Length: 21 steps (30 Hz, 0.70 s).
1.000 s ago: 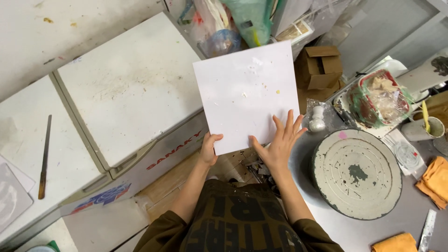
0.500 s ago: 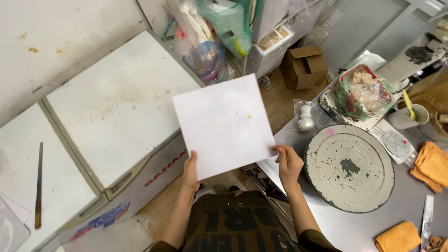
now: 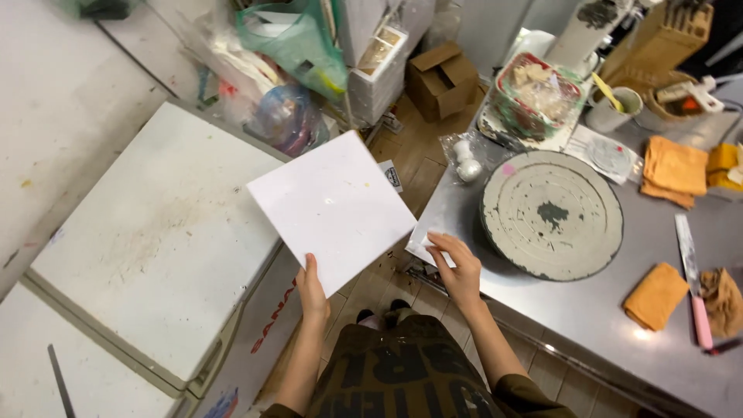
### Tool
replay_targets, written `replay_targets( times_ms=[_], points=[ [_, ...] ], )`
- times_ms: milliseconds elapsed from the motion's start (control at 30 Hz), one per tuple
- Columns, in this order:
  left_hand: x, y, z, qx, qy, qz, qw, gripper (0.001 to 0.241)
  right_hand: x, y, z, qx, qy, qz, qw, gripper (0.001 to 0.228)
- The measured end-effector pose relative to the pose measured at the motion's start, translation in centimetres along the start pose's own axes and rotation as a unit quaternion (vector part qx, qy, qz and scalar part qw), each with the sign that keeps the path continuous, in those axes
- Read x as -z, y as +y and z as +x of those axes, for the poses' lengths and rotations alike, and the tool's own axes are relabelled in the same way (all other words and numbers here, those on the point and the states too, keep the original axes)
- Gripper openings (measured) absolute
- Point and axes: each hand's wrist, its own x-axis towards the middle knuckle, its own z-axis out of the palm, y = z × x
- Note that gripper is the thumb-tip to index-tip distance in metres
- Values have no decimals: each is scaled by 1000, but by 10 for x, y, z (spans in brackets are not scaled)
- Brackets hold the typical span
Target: The person cleans various surfaces in a bakery kitchen, including a rotating cake stand and a workspace, using a cloth and a spray bottle.
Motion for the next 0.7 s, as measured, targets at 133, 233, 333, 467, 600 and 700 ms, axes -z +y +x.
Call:
replay_targets(
  times_ms=[133,233,333,467,600,700],
  points=[
    [-5,8,6,22,1,-31,999,71,7,2,-25,-249,-37,12,968,9],
    [-7,3,14,48,-33,-6,998,70,21,0,-40,-242,45,18,969,15],
    [-20,-5,17,61,-92,19,994,69,48,7,-49,-174,74,69,980,11],
    [-60,-16,13,86,-186,29,978,67,90,35,-72,-283,117,-48,951,8],
    [-124,-29,3,104,-271,35,956,65,146,72,-90,-397,166,-84,899,15],
    [-173,-48,-16,105,-299,39,948,60,196,96,-99,-402,190,-71,893,18]
  ],
)
